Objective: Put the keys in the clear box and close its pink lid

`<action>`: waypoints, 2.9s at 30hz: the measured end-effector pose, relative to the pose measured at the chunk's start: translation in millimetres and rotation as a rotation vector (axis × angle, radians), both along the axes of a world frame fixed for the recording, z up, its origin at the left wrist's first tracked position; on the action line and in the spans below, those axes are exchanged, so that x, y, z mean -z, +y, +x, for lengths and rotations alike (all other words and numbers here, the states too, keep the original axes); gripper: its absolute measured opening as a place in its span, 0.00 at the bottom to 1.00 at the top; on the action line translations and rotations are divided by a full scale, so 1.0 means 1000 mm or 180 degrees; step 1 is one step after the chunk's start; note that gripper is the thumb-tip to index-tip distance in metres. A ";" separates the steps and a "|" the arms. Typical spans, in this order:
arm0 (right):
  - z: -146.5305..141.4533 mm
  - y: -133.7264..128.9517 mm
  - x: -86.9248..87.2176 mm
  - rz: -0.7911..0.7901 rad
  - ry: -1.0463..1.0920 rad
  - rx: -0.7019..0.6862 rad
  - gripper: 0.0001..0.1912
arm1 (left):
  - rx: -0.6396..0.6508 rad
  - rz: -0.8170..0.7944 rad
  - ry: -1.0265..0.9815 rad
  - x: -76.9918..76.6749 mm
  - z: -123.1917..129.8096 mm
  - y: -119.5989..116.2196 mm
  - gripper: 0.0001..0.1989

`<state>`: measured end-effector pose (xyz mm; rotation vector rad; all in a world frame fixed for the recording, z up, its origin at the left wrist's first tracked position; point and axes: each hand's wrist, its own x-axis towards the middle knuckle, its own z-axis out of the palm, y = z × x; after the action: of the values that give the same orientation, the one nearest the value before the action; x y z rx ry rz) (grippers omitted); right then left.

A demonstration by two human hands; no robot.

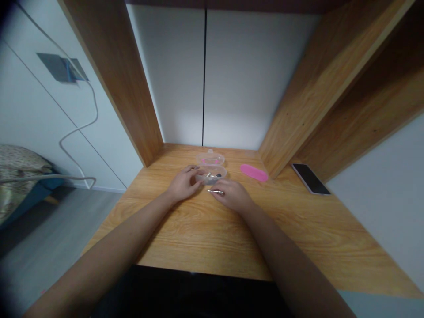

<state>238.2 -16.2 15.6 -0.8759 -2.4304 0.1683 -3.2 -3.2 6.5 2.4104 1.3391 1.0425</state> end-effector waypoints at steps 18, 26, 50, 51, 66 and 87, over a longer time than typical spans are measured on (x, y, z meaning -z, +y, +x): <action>0.001 -0.006 -0.016 0.1452 0.0630 0.0516 0.03 | 0.0353 0.0071 -0.0048 0.005 0.001 0.002 0.15; 0.000 -0.001 -0.012 0.1188 0.0653 0.0381 0.03 | 0.0644 0.0132 -0.0028 0.004 0.001 0.001 0.15; 0.001 0.002 -0.007 0.0567 0.0991 0.0237 0.05 | 0.0887 0.0164 0.0053 -0.002 0.001 -0.004 0.14; 0.001 0.002 -0.007 0.0560 0.0977 0.0251 0.06 | 0.0881 0.0164 0.0054 -0.003 0.001 -0.004 0.14; 0.001 0.002 -0.008 0.0497 0.0802 0.0380 0.08 | 0.0880 0.0109 0.0022 -0.001 0.001 -0.004 0.14; -0.001 0.001 -0.008 0.0493 0.0535 0.0100 0.07 | 0.0886 0.0102 0.0032 -0.003 0.002 -0.004 0.15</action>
<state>237.7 -14.9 23.5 -0.7972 -2.2395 0.0394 -1.0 -7.5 9.0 2.5344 0.9583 0.9833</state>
